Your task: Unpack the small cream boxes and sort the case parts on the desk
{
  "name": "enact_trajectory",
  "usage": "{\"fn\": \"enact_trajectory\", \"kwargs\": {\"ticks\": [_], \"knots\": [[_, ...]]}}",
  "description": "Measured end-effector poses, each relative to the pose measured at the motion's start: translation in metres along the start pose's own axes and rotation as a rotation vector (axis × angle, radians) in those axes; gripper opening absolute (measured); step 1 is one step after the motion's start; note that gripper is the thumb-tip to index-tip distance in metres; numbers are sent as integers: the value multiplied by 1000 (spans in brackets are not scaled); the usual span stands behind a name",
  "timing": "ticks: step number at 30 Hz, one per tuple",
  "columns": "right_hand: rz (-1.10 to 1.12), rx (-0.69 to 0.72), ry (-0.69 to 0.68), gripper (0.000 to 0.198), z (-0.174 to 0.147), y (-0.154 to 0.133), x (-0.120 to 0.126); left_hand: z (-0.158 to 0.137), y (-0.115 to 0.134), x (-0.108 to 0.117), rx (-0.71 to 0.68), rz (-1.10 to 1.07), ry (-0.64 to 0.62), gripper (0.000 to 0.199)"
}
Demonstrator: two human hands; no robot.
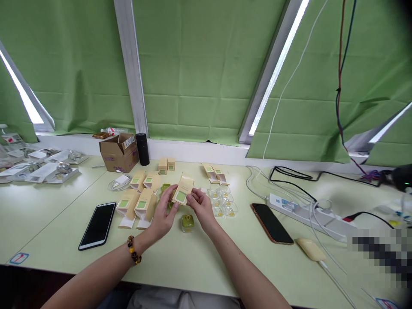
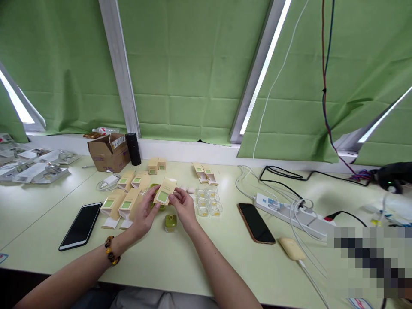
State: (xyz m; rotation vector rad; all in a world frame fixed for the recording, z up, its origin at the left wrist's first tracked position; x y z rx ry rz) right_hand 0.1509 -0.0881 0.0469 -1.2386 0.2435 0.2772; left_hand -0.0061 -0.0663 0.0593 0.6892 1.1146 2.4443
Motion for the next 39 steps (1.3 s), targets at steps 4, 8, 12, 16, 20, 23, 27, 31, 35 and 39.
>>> {"fn": "enact_trajectory", "kwargs": {"ticks": [4,8,12,16,20,23,27,31,35,39], "knots": [[0,6,10,54,0,0,1,-2,-6,-2,-15,-7,-15,55],[7,-7,16,52,0,3,1,-3,-11,-1,-4,-24,-23,54],[17,-11,4,51,0,4,0,-3,-13,-2,12,-42,-34,57],[7,-1,-1,51,-1,3,-2,-2,-10,-2,24,-78,-27,60],[-15,11,4,50,-2,1,-3,-1,-7,-2,14,-112,-33,62],[-3,10,32,50,-3,-1,-3,-1,-7,-2,-29,-82,-24,69],[32,6,58,52,-3,-3,0,-2,-7,-1,-61,-5,-38,78],[100,-25,24,52,-1,-1,-1,-2,-3,-1,-35,74,-55,75],[122,-35,22,53,-1,1,-3,1,10,1,-60,208,12,61],[97,-19,38,53,-2,2,-3,2,15,3,-30,306,94,50]]}}
Point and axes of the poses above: each hand's wrist, its own z-axis towards the middle knuckle, its own x-axis out of the back of the hand, y = z × x, the point moved 6 cm from there along z, towards the middle knuckle, and after that the axes turned 12 degrees about -y, right-handed, at the moved point
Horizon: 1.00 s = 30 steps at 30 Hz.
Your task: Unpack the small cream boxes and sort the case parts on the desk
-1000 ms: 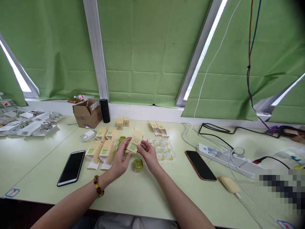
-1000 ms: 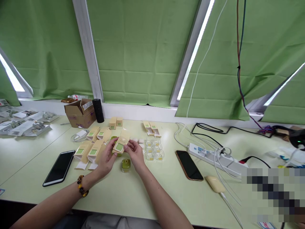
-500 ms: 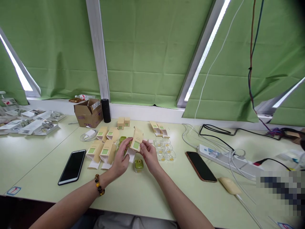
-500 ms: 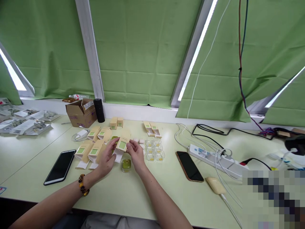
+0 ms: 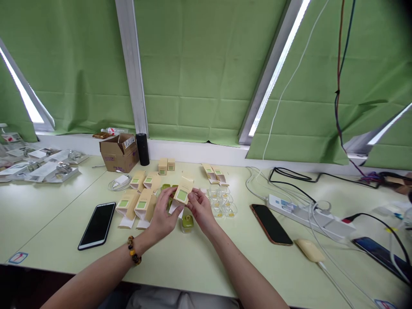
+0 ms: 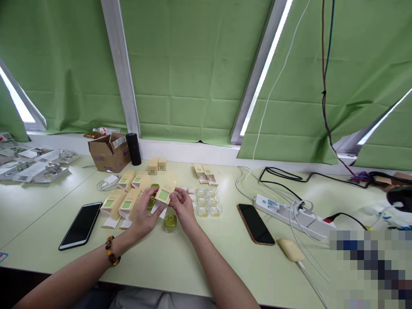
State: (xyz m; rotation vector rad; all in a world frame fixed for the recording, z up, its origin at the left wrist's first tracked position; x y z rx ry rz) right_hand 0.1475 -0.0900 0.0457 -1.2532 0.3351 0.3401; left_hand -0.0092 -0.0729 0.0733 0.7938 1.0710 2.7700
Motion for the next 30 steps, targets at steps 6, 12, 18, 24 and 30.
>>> {"fn": "enact_trajectory", "kwargs": {"ticks": [6,12,18,24,30], "knots": [[-21,3,12,58,1,3,2,-9,-17,-5,35,-46,-11,45],[-47,-70,6,58,-1,8,1,-10,-33,-9,120,-259,16,41],[-54,-112,8,59,-4,5,0,-7,-35,-10,159,-308,24,46],[-32,-92,19,58,-3,3,2,-7,-29,-11,148,-337,-24,63],[-55,-48,71,54,-4,-1,7,-4,-31,-8,211,-566,20,46]]}}
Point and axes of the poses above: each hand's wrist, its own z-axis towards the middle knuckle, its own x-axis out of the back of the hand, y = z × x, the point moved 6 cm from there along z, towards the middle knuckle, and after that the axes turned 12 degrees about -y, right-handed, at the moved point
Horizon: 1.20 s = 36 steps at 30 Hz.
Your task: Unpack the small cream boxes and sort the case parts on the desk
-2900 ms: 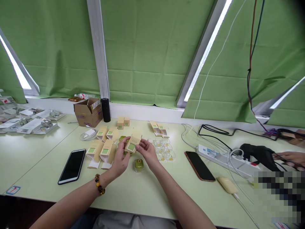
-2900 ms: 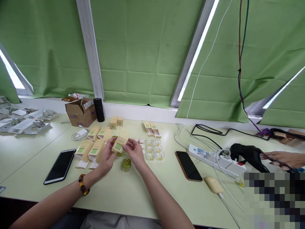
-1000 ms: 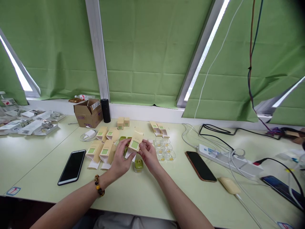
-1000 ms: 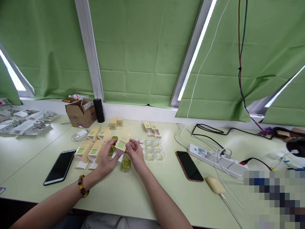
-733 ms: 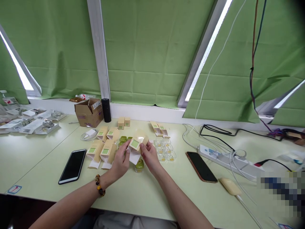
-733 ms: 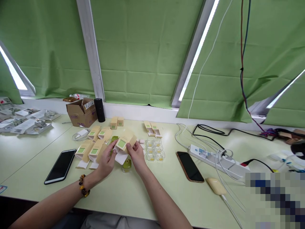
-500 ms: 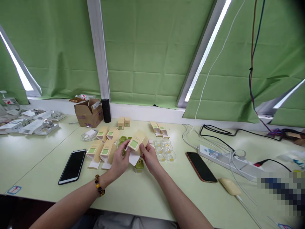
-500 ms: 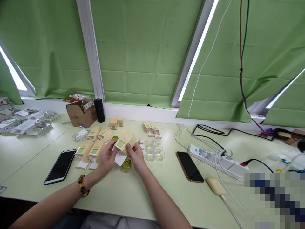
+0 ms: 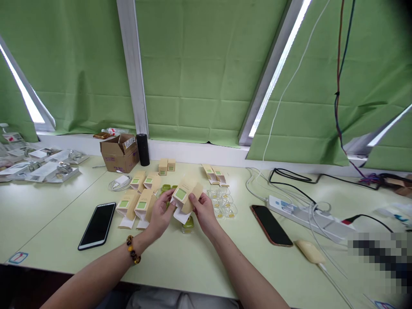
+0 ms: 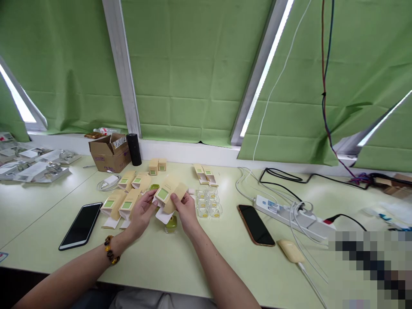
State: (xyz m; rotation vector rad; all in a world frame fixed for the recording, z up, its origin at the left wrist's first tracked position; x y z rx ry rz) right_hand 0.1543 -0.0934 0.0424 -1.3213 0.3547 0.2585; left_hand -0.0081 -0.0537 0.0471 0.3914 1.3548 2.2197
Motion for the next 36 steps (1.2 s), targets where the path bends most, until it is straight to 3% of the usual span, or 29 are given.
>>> {"fn": "enact_trajectory", "kwargs": {"ticks": [6,14,21,24,28,30,33,36], "knots": [[-8,12,53,51,0,0,6,5,-4,1,86,-152,-19,45],[-149,53,40,48,-2,-11,2,6,-4,-2,97,16,-101,37],[-157,89,-39,51,-3,-9,-7,6,-9,0,141,-34,-20,40],[-194,79,-21,48,-3,-8,-4,5,-8,-3,137,-24,-47,39],[-259,125,-10,38,-3,-11,0,6,-10,0,77,138,-61,33],[-368,211,-2,27,-5,-19,-1,6,-3,8,-9,295,10,28],[-665,496,-32,11,-16,-40,-12,5,22,15,-230,498,113,18],[-956,778,-53,26,-30,-55,-26,1,51,13,-475,661,135,6]]}}
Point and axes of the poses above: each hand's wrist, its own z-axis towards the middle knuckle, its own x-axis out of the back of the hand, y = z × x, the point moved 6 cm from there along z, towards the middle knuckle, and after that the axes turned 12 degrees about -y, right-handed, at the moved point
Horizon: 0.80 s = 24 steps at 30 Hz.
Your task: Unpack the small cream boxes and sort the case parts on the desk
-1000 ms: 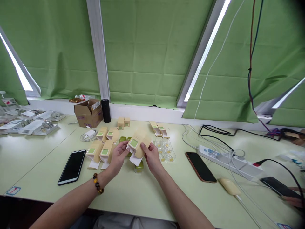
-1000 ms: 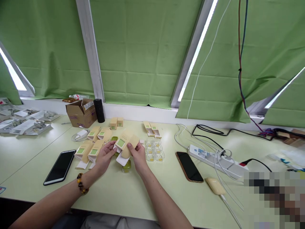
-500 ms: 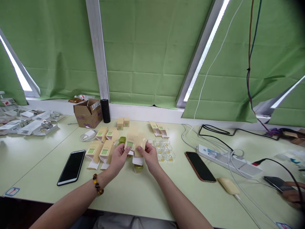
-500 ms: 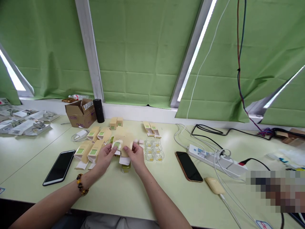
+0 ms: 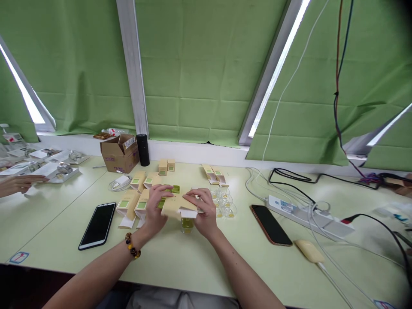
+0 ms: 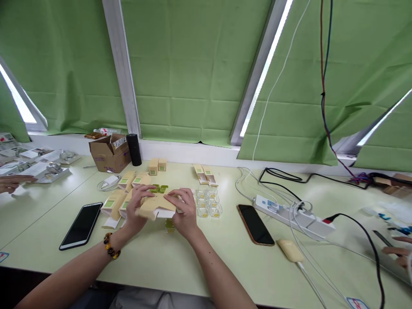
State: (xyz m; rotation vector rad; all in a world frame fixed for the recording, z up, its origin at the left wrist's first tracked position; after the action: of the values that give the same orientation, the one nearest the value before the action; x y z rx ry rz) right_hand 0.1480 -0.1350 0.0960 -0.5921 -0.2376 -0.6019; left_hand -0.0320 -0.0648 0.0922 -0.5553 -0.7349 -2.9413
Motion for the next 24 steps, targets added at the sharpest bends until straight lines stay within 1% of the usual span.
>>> {"fn": "enact_trajectory", "kwargs": {"ticks": [2,4,6,11,18,24], "knots": [[-119,70,25,37,-1,-6,2,2,11,7,-101,92,54,5],[-168,82,47,44,-1,-7,3,2,17,10,-151,167,97,11],[-180,70,59,47,-2,-4,3,0,20,10,-177,227,110,15],[-193,39,72,36,-3,2,1,-4,25,8,-214,312,117,18],[-201,51,107,29,-7,6,2,-6,26,5,-219,300,109,19],[-227,38,127,32,-9,7,2,-6,26,6,-209,295,119,14]]}}
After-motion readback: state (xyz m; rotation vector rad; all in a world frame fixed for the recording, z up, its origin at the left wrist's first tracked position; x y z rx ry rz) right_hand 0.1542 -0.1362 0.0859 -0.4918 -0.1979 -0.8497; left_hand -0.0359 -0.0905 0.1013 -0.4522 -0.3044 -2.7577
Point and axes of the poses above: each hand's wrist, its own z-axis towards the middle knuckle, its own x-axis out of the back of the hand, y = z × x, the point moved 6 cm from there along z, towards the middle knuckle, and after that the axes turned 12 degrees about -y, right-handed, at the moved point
